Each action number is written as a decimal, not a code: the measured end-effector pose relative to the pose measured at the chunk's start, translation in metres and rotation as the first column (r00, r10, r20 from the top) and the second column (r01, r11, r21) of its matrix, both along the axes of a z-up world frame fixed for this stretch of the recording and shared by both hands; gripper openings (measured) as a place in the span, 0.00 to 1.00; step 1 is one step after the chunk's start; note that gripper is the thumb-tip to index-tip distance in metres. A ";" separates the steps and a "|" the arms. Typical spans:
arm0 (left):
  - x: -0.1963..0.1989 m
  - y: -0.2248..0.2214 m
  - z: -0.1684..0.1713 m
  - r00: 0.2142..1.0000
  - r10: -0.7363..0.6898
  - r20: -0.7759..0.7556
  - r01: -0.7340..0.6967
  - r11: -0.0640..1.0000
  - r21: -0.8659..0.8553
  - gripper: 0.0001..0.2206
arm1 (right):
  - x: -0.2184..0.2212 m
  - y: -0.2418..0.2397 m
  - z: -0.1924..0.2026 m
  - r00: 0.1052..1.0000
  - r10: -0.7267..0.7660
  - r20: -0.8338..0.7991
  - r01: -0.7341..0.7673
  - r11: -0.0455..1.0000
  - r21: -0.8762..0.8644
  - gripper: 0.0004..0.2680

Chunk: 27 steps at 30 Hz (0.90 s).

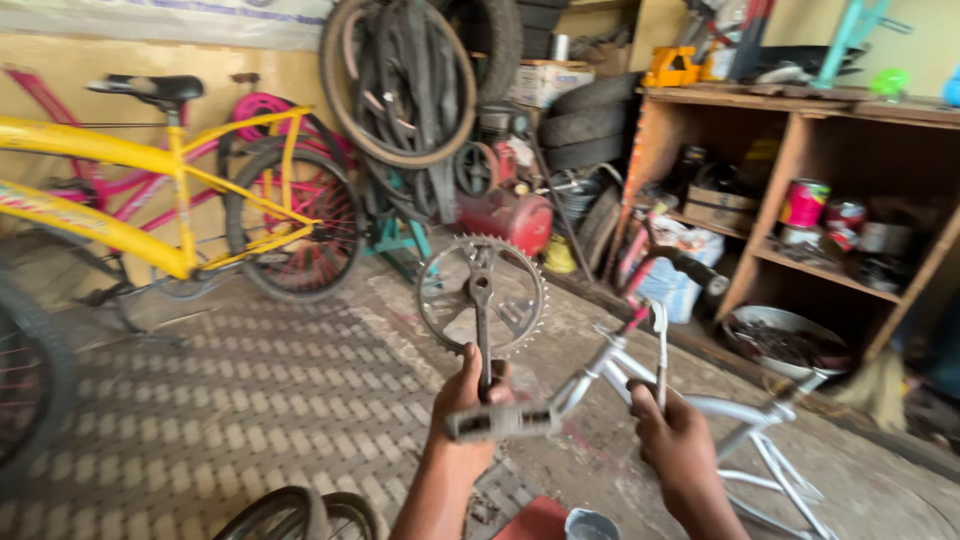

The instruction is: The person holds a bicycle crankset and uses a toothbrush and a liquid to clean it, then holds a bicycle pedal.

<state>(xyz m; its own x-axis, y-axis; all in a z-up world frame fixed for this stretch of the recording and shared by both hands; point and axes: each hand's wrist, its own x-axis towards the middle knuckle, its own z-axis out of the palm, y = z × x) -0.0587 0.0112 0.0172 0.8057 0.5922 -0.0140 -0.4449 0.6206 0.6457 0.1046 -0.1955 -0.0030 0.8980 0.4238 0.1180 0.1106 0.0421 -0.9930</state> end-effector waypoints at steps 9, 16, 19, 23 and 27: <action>0.002 0.006 -0.016 0.991 -0.052 -0.124 0.082 0.965 0.250 0.18 | 0.052 0.019 -0.079 0.997 -0.032 0.073 0.064 0.866 -0.495 0.17; 0.031 0.030 -0.040 0.987 -0.081 -0.137 0.058 0.985 -0.160 0.08 | 0.108 0.005 -0.267 0.986 0.077 0.149 0.093 0.490 -0.867 0.12; 0.043 0.036 -0.046 0.992 -0.126 -0.018 0.121 0.979 -0.166 0.06 | 0.105 0.004 -0.289 0.989 0.140 0.041 0.012 0.202 -0.979 0.11; 0.058 0.040 -0.050 0.973 -0.167 -0.161 0.117 0.953 -0.278 0.07 | 0.088 0.017 -0.297 0.998 -0.013 -0.061 -0.058 0.178 -0.982 0.13; 0.057 0.054 -0.048 0.965 -0.122 -0.231 0.109 0.992 -0.070 0.07 | 0.090 0.036 -0.307 0.998 0.033 -0.045 -0.050 0.191 -0.980 0.13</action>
<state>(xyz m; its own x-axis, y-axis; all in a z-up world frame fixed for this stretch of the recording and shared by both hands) -0.0015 0.0652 -0.0307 0.8389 0.4880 -0.2410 -0.2085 0.6971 0.6860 0.1947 -0.1593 -0.3097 0.8727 0.2263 -0.4328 0.1319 -0.9625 -0.2372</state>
